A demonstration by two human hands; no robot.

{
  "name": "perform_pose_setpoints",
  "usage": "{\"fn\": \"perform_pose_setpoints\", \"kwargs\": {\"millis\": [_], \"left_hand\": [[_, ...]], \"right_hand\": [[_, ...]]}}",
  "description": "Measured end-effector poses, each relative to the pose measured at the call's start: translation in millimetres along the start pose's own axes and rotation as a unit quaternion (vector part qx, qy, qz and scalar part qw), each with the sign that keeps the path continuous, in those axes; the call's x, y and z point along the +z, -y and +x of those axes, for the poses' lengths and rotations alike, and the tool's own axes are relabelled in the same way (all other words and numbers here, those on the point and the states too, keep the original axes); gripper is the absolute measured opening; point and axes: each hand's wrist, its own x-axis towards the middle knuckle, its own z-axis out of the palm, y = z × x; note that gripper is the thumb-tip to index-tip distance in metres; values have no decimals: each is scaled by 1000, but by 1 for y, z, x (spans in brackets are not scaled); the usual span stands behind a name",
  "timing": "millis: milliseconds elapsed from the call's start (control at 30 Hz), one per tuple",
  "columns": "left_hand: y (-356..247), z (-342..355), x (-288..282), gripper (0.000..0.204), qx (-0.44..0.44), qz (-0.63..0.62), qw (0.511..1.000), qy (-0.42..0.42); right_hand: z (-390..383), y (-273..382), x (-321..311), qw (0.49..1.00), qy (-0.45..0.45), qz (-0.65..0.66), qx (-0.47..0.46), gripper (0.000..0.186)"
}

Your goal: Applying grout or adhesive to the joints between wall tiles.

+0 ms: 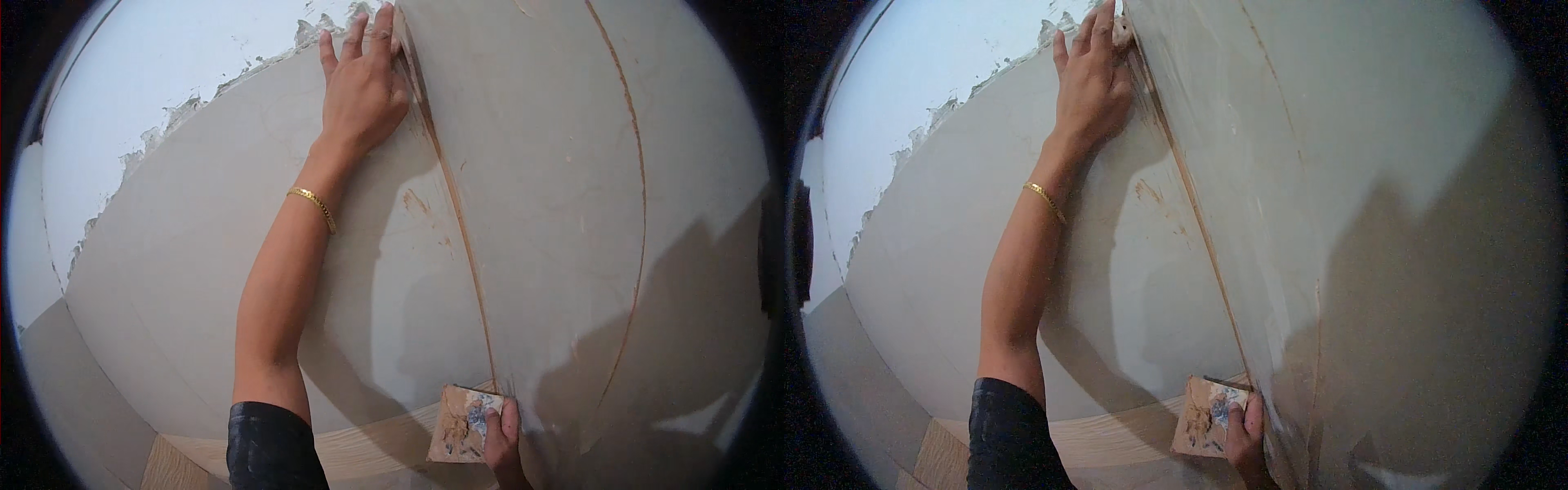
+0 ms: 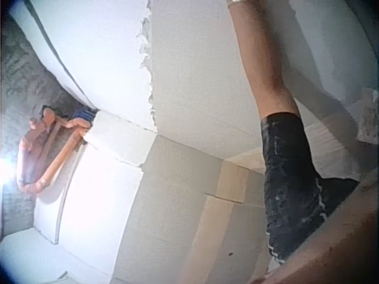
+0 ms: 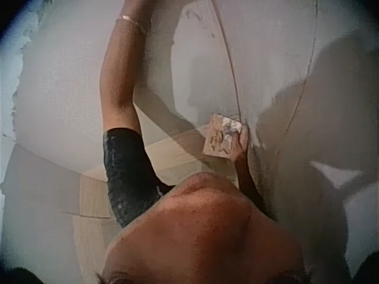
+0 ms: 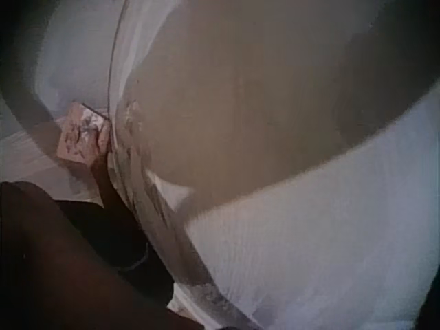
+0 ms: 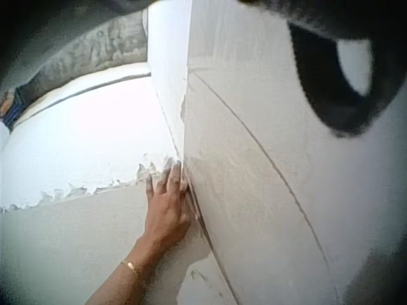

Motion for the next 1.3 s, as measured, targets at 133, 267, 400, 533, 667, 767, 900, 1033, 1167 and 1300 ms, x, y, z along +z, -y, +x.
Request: {"fn": "perform_pose_setpoints", "kwargs": {"millis": [133,267,400,533,667,767,900,1033,1167,1300], "left_hand": [[3,-3,-10,67,-43,-207,976,-50],[6,4,-8,66,-80,-374,917,-111],[5,14,2,65,-63,-123,987,-80],[4,15,7,72,-13,-31,997,-63],[4,10,1,80,42,32,998,-23],[7,9,-9,82,81,68,994,7],[10,9,-24,78,82,21,996,41],[10,10,-28,72,-31,-192,978,-73],[10,18,-26,70,-54,-196,979,-27],[10,35,-23,68,-90,-251,963,-37]], "right_hand": [[-1,8,3,998,-16,-48,25,14],[0,17,4,998,-7,-54,38,15],[-1,20,2,996,-2,-78,42,16],[0,11,3,998,-15,-35,41,14],[2,1,1,998,-17,-63,19,13],[1,1,0,998,-12,-59,4,12],[0,5,1,997,-20,-75,7,12],[1,7,2,998,-15,-63,27,14],[-1,9,4,996,-37,-75,41,17],[0,11,5,999,-42,-20,24,17]]}}
